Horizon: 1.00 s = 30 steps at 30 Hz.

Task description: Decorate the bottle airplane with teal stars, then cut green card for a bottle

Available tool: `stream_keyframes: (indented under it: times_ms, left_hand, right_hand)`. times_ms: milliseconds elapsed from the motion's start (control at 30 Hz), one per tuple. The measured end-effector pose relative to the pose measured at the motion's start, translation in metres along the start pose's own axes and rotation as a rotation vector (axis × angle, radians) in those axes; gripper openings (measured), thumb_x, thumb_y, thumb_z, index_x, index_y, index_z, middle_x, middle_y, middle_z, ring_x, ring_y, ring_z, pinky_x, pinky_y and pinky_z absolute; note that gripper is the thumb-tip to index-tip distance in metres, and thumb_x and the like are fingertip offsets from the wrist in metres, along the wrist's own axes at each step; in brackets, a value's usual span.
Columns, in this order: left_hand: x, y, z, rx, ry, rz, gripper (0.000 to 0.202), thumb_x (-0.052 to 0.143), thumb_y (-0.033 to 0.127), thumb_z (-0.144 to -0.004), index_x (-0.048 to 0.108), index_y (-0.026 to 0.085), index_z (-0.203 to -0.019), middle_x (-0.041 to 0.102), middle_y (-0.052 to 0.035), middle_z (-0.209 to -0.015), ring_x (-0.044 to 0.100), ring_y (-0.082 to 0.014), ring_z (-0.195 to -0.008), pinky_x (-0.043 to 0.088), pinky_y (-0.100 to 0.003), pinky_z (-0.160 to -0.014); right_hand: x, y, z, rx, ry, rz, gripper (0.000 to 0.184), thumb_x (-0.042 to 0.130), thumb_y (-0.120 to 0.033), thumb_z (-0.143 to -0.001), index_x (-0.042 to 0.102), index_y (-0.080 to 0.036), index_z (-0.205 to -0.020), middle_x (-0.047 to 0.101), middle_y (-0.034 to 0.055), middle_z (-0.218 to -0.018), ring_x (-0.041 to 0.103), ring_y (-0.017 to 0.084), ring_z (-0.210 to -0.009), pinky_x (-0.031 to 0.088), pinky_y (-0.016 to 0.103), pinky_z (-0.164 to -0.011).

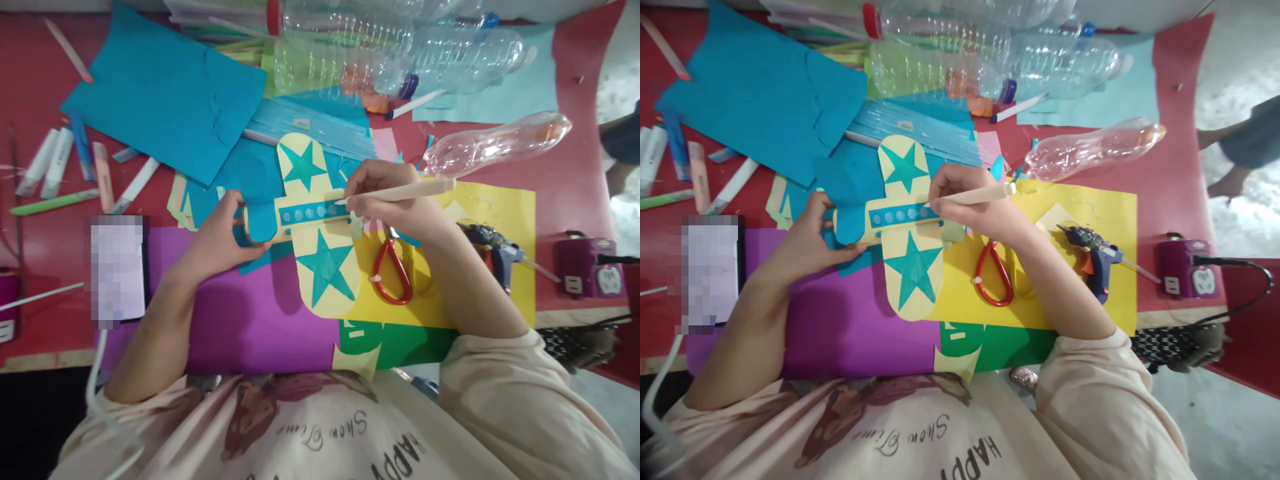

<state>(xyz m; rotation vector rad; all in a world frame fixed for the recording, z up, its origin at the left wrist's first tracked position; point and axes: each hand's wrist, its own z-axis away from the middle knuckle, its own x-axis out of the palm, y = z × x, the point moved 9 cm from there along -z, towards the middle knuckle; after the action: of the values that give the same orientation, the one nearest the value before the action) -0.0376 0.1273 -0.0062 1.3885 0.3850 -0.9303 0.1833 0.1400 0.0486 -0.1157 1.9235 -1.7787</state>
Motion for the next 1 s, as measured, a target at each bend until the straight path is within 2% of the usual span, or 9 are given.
stream_keyframes:
  times_ms: [200,333,467,733,867,1000]
  left_hand:
    - [-0.007,0.004,-0.001,0.033,-0.012,0.093,0.051,0.069,0.048,-0.063,0.038,0.026,-0.097,0.056,-0.0025,-0.109,0.061,-0.0266,-0.109,0.054,-0.041,-0.094]
    - [-0.007,0.002,-0.001,0.009,-0.008,0.067,0.051,0.070,0.047,-0.063,0.037,0.026,-0.095,0.056,-0.0024,-0.108,0.061,-0.0273,-0.109,0.055,-0.042,-0.092]
    - [-0.006,0.000,-0.001,0.021,-0.001,0.035,0.051,0.071,0.048,-0.063,0.036,0.025,-0.094,0.055,-0.0024,-0.107,0.061,-0.0273,-0.109,0.056,-0.042,-0.090]
    - [-0.005,0.002,0.000,0.050,-0.011,0.008,0.050,0.071,0.044,-0.066,0.037,0.023,-0.097,0.055,-0.0030,-0.106,0.062,-0.0265,-0.104,0.058,-0.043,-0.085]
    - [-0.006,0.003,0.000,0.058,0.001,0.011,0.050,0.071,0.045,-0.066,0.036,0.024,-0.095,0.053,-0.0028,-0.104,0.061,-0.0254,-0.102,0.057,-0.045,-0.087]
    - [-0.007,0.003,0.000,0.057,0.010,0.023,0.050,0.071,0.045,-0.065,0.036,0.024,-0.094,0.052,-0.0021,-0.101,0.061,-0.0240,-0.099,0.057,-0.043,-0.086]
  right_hand:
    - [-0.003,0.007,0.002,0.063,-0.001,-0.012,0.020,0.072,-0.033,-0.072,0.054,-0.025,-0.071,0.056,-0.0011,-0.062,0.046,0.012,-0.051,0.034,0.029,-0.044]
    - [0.001,0.004,0.002,0.015,-0.016,-0.008,0.023,0.073,-0.033,-0.074,0.053,-0.021,-0.070,0.052,-0.0033,-0.059,0.044,0.009,-0.050,0.033,0.025,-0.044]
    - [-0.001,0.003,0.001,-0.035,0.028,-0.020,0.021,0.072,-0.028,-0.073,0.054,-0.019,-0.068,0.051,-0.0042,-0.058,0.042,0.007,-0.049,0.031,0.023,-0.044]
    - [-0.001,0.013,0.002,0.014,0.071,-0.017,0.020,0.072,-0.025,-0.073,0.054,-0.020,-0.068,0.054,-0.0031,-0.059,0.045,0.009,-0.051,0.031,0.024,-0.044]
    - [0.001,0.011,0.002,0.014,0.062,-0.019,0.021,0.075,-0.025,-0.071,0.054,-0.021,-0.068,0.053,-0.0032,-0.059,0.045,0.009,-0.050,0.031,0.025,-0.044]
    - [0.003,0.008,0.003,0.015,0.040,-0.022,0.014,0.070,-0.023,-0.069,0.057,-0.019,-0.066,0.055,-0.0035,-0.059,0.046,0.008,-0.051,0.033,0.024,-0.045]
